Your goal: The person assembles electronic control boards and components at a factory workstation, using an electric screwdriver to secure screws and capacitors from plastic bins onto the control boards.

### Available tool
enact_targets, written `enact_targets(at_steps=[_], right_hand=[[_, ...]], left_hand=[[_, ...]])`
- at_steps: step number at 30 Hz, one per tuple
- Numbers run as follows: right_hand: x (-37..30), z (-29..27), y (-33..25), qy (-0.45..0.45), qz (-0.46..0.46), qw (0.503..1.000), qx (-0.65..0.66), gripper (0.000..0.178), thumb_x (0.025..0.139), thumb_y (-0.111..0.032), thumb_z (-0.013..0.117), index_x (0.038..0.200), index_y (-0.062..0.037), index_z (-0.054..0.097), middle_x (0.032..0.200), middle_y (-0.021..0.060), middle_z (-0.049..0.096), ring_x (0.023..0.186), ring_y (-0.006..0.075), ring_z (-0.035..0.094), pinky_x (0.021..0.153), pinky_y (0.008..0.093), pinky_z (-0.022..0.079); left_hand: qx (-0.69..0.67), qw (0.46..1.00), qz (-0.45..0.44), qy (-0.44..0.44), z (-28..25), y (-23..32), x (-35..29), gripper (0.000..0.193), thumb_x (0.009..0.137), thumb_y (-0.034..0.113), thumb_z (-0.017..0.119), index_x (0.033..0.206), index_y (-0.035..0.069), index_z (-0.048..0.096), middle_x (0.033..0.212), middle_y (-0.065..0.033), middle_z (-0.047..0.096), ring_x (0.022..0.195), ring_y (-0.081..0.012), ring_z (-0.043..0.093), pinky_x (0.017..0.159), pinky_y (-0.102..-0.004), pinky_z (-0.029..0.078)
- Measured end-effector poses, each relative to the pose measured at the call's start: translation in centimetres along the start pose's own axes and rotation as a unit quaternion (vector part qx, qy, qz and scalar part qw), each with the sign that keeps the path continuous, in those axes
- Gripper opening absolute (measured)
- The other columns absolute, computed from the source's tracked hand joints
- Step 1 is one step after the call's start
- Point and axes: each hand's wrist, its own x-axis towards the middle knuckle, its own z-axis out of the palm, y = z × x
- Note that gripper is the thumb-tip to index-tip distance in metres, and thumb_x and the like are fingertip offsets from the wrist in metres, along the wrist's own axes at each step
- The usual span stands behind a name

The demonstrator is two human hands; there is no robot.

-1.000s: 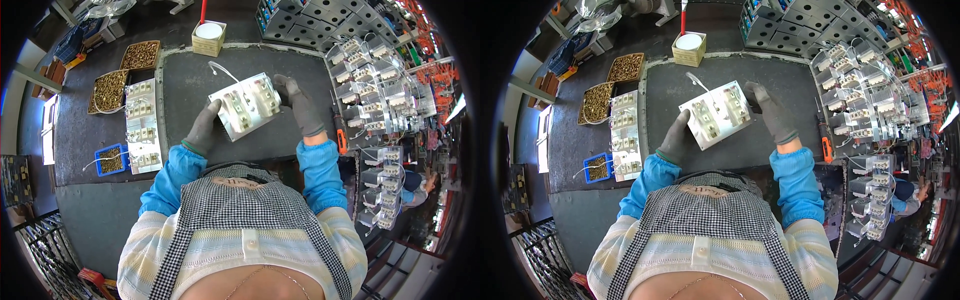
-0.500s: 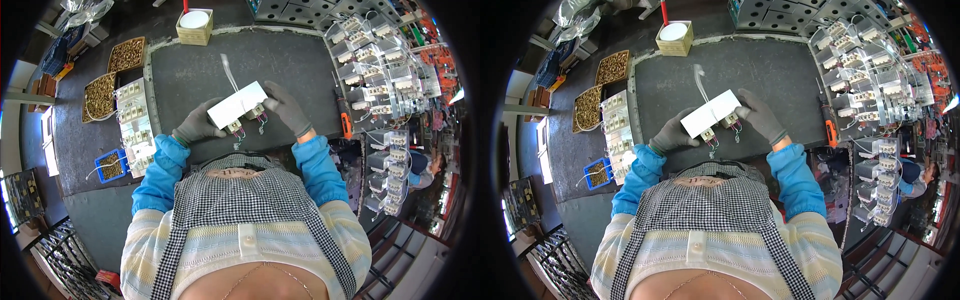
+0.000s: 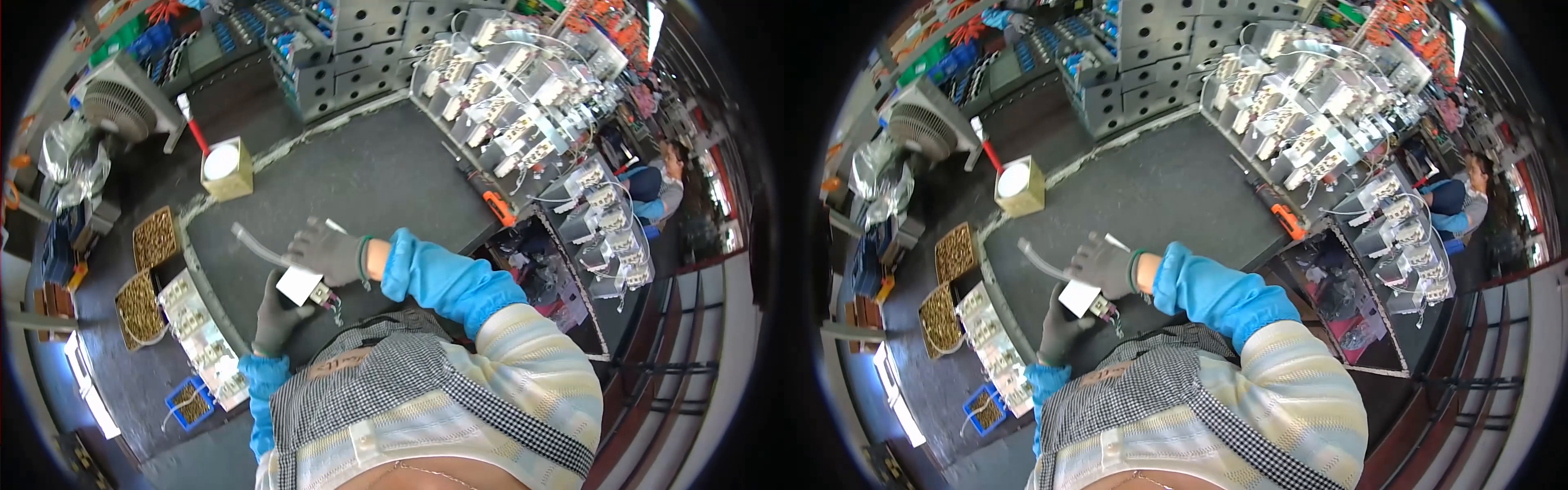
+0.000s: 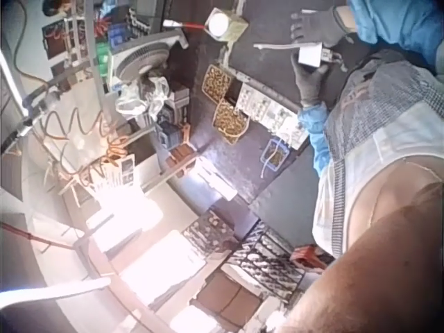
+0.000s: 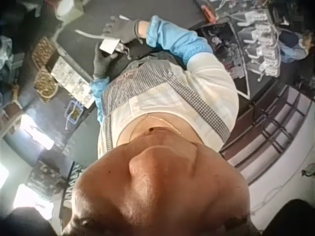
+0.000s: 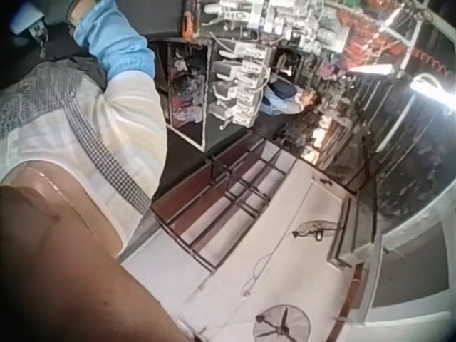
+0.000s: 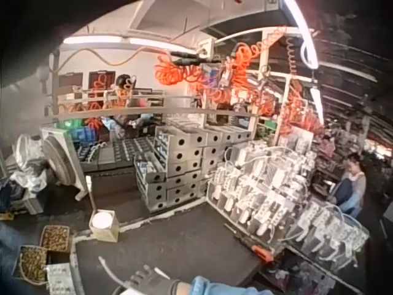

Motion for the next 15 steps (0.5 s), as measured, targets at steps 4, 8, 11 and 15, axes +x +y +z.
enact_targets(at_steps=[4,8,11,15], right_hand=[[-0.3,-0.2,0.6,0.020,-0.027,0.998,0.051,0.061,0.077,-0.028,0.076,0.135,-0.0150,0.061,0.111,0.0067,0.069,0.108,0.0278,0.067,0.096,0.0435,0.047],[-0.8,-0.7,3.1,0.049,-0.044,0.996,0.060,0.058,0.078,-0.030,0.077,0.132,-0.0127,0.062,0.115,0.0095,0.070,0.107,0.0295,0.068,0.092,0.0454,0.051],[-2.5,-3.0,8.6,0.014,0.011,0.993,0.114,0.063,0.075,-0.030,0.076,0.134,-0.0124,0.063,0.120,0.0129,0.069,0.112,0.0337,0.068,0.093,0.0507,0.052],[-5.4,-8.1,18.3,-0.029,0.106,0.993,0.048,0.059,0.077,-0.027,0.077,0.131,-0.0106,0.062,0.118,0.0147,0.070,0.114,0.0342,0.068,0.093,0.0510,0.053]], left_hand=[[-0.029,0.999,-0.021,0.007,0.6,-0.3,-0.7,0.096,0.074,0.025,0.095,0.152,0.002,0.044,0.136,-0.0134,0.067,0.126,-0.0231,0.062,0.107,-0.0379,0.048],[-0.055,0.995,-0.050,0.069,1.3,-2.2,-1.4,0.100,0.075,0.022,0.094,0.157,0.000,0.039,0.144,-0.0152,0.061,0.131,-0.0232,0.058,0.112,-0.0367,0.046],[0.030,0.983,-0.072,0.164,2.0,-4.3,-1.7,0.094,0.081,0.017,0.090,0.158,-0.001,0.038,0.150,-0.0167,0.056,0.137,-0.0253,0.054,0.116,-0.0373,0.043],[-0.009,0.961,-0.096,0.258,2.9,-5.2,-0.7,0.075,0.093,0.011,0.079,0.156,-0.003,0.041,0.151,-0.0185,0.055,0.139,-0.0293,0.054,0.118,-0.0401,0.042]])
